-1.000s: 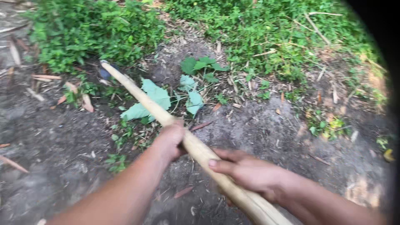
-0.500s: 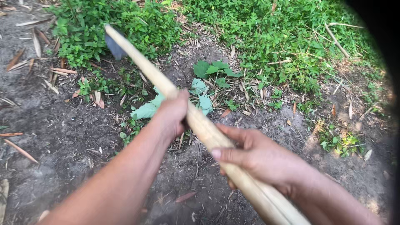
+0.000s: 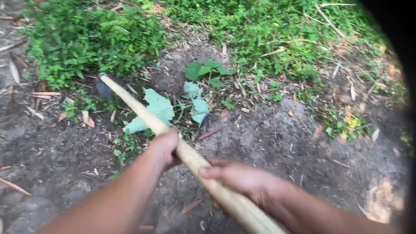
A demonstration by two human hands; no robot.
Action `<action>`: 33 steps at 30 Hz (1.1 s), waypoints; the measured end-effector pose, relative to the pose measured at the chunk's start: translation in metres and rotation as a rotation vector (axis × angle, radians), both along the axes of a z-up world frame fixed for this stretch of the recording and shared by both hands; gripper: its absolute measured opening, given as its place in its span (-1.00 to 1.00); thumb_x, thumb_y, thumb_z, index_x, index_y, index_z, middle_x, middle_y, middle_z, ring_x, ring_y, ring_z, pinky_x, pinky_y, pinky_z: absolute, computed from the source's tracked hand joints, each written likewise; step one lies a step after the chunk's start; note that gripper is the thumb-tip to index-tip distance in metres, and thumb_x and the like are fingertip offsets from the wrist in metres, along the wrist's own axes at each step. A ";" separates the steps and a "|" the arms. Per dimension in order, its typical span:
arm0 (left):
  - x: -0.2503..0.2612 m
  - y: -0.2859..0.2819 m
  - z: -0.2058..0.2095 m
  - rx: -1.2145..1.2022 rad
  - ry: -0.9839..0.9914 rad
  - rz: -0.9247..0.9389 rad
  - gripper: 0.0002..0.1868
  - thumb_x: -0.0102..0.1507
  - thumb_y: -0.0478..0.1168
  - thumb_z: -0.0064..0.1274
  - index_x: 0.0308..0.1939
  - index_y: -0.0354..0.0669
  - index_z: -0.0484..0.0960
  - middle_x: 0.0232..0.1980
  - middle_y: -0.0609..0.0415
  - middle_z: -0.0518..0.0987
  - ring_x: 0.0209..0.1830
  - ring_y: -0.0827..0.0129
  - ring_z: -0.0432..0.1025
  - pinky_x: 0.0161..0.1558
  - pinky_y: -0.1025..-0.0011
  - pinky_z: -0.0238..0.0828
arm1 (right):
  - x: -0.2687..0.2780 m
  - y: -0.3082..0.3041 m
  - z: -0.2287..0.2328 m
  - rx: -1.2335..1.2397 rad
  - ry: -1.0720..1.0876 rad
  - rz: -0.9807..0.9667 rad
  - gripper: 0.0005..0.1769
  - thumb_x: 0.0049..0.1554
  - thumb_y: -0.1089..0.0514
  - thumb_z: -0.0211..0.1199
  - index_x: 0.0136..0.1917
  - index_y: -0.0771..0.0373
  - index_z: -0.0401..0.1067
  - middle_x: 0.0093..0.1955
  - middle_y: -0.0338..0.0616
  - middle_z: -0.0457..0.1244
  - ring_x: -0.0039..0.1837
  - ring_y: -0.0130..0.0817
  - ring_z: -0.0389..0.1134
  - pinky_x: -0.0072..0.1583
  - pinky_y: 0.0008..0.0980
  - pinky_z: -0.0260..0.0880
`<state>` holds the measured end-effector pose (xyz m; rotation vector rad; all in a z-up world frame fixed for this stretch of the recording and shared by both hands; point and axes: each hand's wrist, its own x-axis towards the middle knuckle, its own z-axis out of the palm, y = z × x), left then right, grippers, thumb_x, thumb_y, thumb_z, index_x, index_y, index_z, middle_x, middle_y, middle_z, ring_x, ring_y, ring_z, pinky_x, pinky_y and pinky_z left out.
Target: The person uses a hoe to dig into the soil in an outdoor garden area.
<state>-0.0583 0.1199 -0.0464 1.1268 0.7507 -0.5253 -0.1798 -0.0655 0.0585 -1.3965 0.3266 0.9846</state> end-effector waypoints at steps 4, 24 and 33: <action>-0.035 -0.031 0.021 -0.099 -0.015 0.100 -0.51 0.45 0.00 -0.21 0.33 -0.28 0.26 0.18 -0.34 0.52 0.08 -0.16 0.52 0.14 -0.21 0.51 | -0.030 -0.036 0.004 -0.027 0.129 -0.093 -0.32 0.14 -0.03 0.31 0.47 0.00 0.19 -0.29 -0.08 0.30 -0.40 -0.26 0.34 -0.36 -0.31 0.40; -0.046 -0.055 0.023 0.045 -0.032 -0.373 -0.40 0.47 0.17 -0.42 0.06 -0.23 0.57 -0.01 -0.11 0.63 -0.06 0.15 0.55 0.01 0.08 0.54 | 0.034 -0.034 -0.044 -0.058 -0.124 0.106 -0.61 0.25 0.03 0.20 0.28 0.23 0.39 -0.27 -0.09 0.32 -0.35 -0.31 0.40 -0.29 -0.27 0.52; -0.026 0.019 -0.002 0.172 -0.063 -0.203 -0.50 0.44 0.15 -0.33 0.13 -0.20 0.41 0.01 -0.16 0.62 -0.16 0.06 0.57 -0.08 -0.14 0.56 | -0.018 0.033 -0.020 -0.109 -0.070 0.025 -0.43 0.18 -0.04 0.26 0.42 0.03 0.29 -0.26 -0.10 0.29 -0.38 -0.34 0.36 -0.35 -0.33 0.45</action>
